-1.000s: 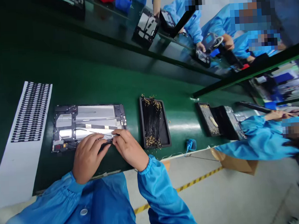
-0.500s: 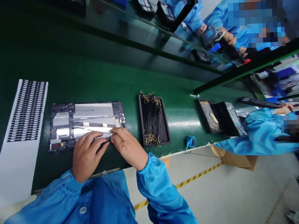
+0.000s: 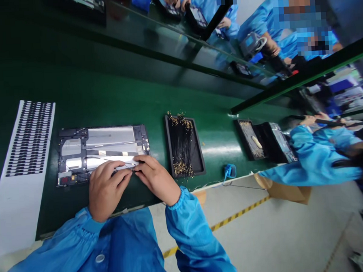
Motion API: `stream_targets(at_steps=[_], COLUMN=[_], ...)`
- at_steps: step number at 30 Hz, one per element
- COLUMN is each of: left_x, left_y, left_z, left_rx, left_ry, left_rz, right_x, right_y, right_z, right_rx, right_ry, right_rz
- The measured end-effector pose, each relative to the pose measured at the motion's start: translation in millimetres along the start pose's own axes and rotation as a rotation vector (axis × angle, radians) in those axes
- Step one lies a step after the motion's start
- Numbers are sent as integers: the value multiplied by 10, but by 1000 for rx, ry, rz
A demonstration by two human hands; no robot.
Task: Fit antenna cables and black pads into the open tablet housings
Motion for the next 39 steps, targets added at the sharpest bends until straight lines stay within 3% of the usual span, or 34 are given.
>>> stream_targets(at_steps=[6, 18, 39], left_x=[5, 18, 13], left_y=[-3, -12, -11], left_z=[-15, -60, -65], left_rx=[0, -73, -83], left_ry=[-3, -7, -8], left_rz=[-13, -1, 8], right_x=[-49, -20, 18], right_y=[108, 131, 74], right_z=[139, 103, 117], right_rx=[60, 56, 64], right_ry=[139, 131, 119], right_rz=[-52, -19, 22])
Point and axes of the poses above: each hand's wrist, its own z-axis away from the middle knuckle, its own x-axis out of the palm, y = z × x, the point moved 8 cm from there along -z, towards the middle knuckle, and after that the axes turned 6 degrees about -x, right-handed, at the moved point
